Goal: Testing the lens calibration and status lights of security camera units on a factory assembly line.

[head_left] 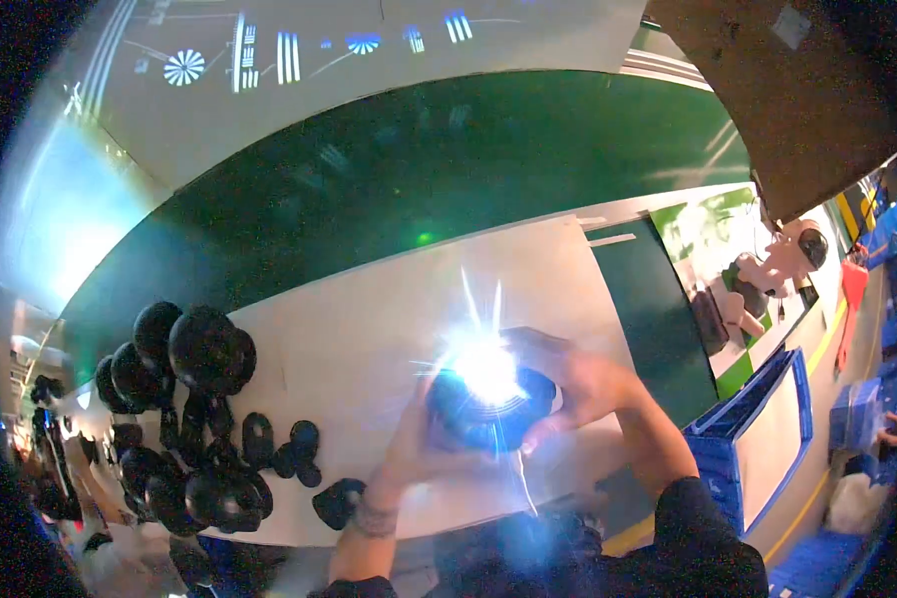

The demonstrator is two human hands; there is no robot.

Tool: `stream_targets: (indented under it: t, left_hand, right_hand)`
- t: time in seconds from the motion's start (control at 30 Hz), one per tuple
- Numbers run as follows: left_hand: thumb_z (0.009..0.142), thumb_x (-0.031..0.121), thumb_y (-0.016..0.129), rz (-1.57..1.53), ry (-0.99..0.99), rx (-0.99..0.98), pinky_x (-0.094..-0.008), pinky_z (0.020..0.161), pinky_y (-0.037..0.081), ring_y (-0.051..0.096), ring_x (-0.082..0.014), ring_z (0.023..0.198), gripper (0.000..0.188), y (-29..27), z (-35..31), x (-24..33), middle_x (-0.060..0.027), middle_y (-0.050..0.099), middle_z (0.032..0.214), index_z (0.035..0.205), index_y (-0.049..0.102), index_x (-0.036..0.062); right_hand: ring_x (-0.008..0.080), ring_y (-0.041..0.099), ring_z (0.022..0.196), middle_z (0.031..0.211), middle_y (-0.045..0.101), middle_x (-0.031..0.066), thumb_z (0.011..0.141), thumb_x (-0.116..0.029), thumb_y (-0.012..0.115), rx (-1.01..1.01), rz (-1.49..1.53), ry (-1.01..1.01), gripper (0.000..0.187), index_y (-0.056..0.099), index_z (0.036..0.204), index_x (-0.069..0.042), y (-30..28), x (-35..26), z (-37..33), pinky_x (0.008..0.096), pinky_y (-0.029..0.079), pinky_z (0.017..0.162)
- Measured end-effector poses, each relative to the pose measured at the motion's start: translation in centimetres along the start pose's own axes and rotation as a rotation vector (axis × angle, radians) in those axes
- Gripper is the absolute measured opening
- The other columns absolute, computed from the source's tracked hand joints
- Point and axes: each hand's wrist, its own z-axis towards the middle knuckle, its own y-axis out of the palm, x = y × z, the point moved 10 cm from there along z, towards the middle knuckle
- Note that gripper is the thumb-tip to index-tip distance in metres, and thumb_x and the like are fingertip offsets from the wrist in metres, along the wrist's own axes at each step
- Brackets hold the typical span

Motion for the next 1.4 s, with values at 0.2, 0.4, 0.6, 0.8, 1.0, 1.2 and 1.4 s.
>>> stream_targets:
  t: [0.2, 0.4, 0.6, 0.8, 1.0, 1.2, 1.4]
  left_hand:
    - [0.044, 0.024, 0.101, 0.117, -0.057, -0.082, -0.0426, 0.118, 0.032, 0.035, -0.0271, 0.141, 0.136, 0.1, 1.0, 0.8, -0.0112, 0.033, 0.153, 0.154, 0.022, 0.0080]
    - [0.051, 0.024, 0.099, 0.128, -0.336, -0.055, -0.0407, 0.116, 0.032, 0.039, -0.0239, 0.137, 0.119, -1.2, -0.9, -4.0, -0.0071, 0.041, 0.145, 0.149, 0.032, 0.0116]
    - [0.052, 0.020, 0.100, -0.082, -0.188, -0.032, -0.0402, 0.113, 0.036, 0.042, -0.0279, 0.135, 0.116, -0.4, 1.4, 0.4, -0.0146, 0.041, 0.144, 0.146, 0.031, 0.0074]
    - [0.056, 0.017, 0.098, -0.017, -0.052, -0.052, -0.0395, 0.114, 0.034, 0.043, -0.0245, 0.134, 0.115, -0.5, 1.7, 1.3, -0.0130, 0.042, 0.145, 0.148, 0.030, 0.0064]
    - [0.057, 0.013, 0.097, -0.237, -0.088, -0.029, -0.0410, 0.115, 0.033, 0.045, -0.0248, 0.134, 0.111, -0.4, 1.6, 0.4, -0.0134, 0.045, 0.144, 0.147, 0.032, 0.0042]
    - [0.071, 0.037, 0.090, -0.373, 0.048, 0.112, -0.0404, 0.111, 0.037, 0.046, -0.0247, 0.132, 0.097, -0.8, 1.8, 1.5, -0.0121, 0.050, 0.140, 0.144, 0.036, 0.0021]
    - [0.094, 0.057, 0.057, 0.053, 0.210, 0.363, -0.0358, 0.094, 0.042, 0.053, -0.0221, 0.118, 0.071, -5.0, 0.7, 1.6, -0.0118, 0.053, 0.132, 0.138, 0.043, 0.0019]
  right_hand:
    - [0.0436, 0.049, 0.127, 0.141, 0.048, 0.0223, 0.069, -0.051, 0.084, -0.019, -0.080, 0.019, 0.092, 0.046, 0.139, -0.004, -0.3, -0.4, 0.6, 0.0495, 0.042, 0.107]
    - [0.0378, 0.057, 0.115, 0.131, 0.057, 0.0173, 0.071, -0.046, 0.084, -0.066, -0.092, 0.152, 0.077, 0.056, 0.133, -0.010, 0.4, 1.1, -0.2, 0.0483, 0.047, 0.096]
    - [0.0386, 0.053, 0.124, 0.141, 0.049, 0.0205, 0.064, -0.049, 0.088, -0.095, -0.081, 0.231, 0.099, 0.046, 0.144, -0.007, 1.8, 5.3, -2.2, 0.0474, 0.045, 0.100]
    - [0.0426, 0.050, 0.128, 0.146, 0.043, 0.0238, 0.062, -0.056, 0.088, -0.053, -0.086, 0.107, 0.112, 0.039, 0.146, 0.000, -0.2, 1.7, 0.9, 0.0471, 0.042, 0.105]
    - [0.0449, 0.043, 0.136, 0.150, 0.037, 0.0286, 0.070, -0.060, 0.081, -0.037, 0.007, 0.211, 0.117, 0.025, 0.154, -0.001, 0.0, 3.3, 0.2, 0.0457, 0.035, 0.113]
    - [0.0321, 0.048, 0.133, 0.148, 0.045, 0.0215, 0.078, -0.065, 0.071, 0.238, 0.347, 0.223, 0.103, 0.036, 0.148, 0.002, -1.9, 5.2, -0.4, 0.0453, 0.033, 0.113]
    - [0.0238, 0.061, 0.101, 0.106, 0.064, 0.0161, 0.104, -0.048, 0.040, 0.677, 0.201, 0.253, 0.058, 0.059, 0.120, 0.004, -5.8, 6.1, -2.5, 0.0388, 0.046, 0.094]
